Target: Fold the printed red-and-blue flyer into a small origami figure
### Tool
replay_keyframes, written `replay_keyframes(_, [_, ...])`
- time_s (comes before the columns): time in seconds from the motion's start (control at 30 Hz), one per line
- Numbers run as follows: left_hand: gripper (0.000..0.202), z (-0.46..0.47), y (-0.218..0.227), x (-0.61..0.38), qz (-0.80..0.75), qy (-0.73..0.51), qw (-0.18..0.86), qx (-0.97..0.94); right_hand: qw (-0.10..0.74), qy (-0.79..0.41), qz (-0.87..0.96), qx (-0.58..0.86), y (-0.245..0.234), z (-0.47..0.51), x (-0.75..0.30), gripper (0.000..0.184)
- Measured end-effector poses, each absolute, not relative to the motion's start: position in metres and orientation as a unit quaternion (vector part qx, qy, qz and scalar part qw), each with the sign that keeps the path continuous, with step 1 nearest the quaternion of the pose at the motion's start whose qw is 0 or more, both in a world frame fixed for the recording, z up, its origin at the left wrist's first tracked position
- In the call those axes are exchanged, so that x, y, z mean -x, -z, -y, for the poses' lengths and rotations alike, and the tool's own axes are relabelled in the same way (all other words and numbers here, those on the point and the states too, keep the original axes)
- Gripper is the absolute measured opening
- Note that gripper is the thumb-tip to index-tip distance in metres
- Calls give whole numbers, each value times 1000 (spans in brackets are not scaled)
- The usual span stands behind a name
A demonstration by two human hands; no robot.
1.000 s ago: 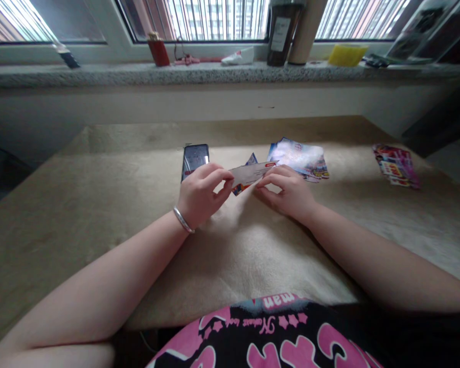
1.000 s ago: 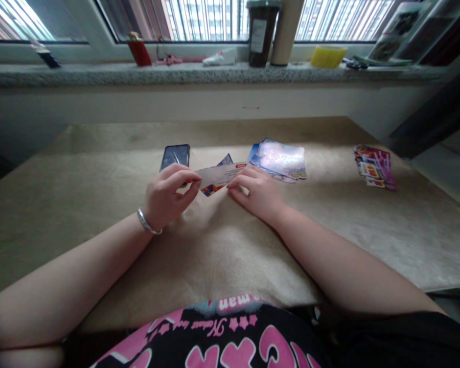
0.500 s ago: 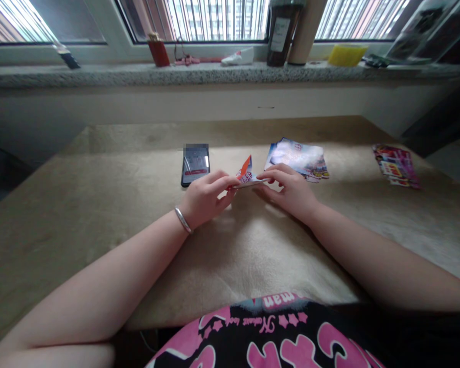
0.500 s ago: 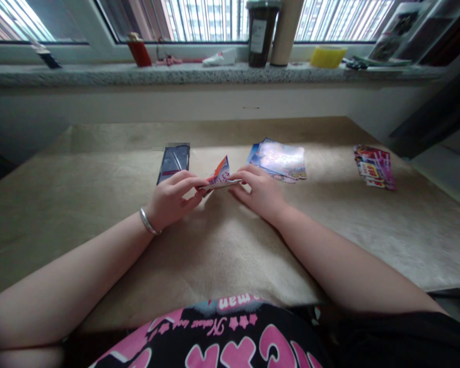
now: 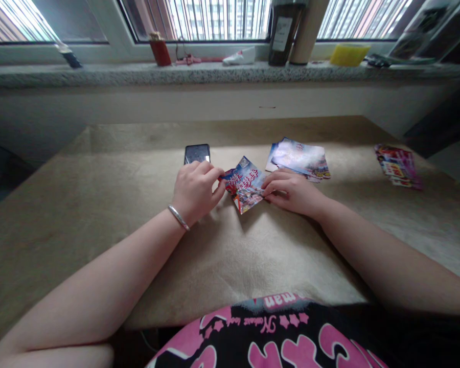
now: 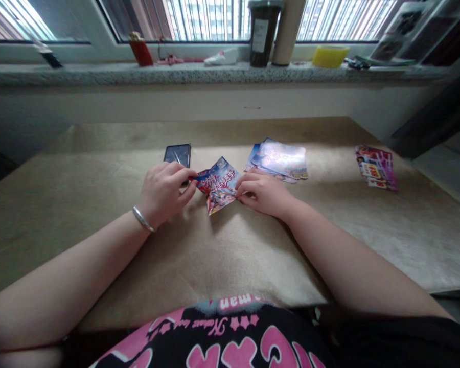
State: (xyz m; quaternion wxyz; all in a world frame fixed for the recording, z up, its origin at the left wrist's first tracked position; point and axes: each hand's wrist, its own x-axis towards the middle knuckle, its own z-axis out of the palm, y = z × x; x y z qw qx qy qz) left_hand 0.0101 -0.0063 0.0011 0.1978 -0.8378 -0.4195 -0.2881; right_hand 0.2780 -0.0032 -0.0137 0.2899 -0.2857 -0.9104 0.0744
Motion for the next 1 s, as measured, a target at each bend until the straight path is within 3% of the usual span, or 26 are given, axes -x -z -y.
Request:
replay_keyframes(0.13, [17, 3, 4, -8, 437, 287, 233, 820, 278, -80, 915, 281, 16, 1, -280, 9])
replay_keyframes(0.47, [26, 13, -2, -16, 348, 205, 201, 893, 216, -88, 926, 296, 13, 1, -280, 9])
replay_keyframes(0.67, [23, 16, 3, -22, 279, 142, 96, 945, 210, -86, 927, 298, 11, 2, -279, 10])
replay_keyframes(1.0, [29, 14, 8, -23, 225, 153, -9, 962, 215, -101, 928, 288, 12, 1, -277, 15])
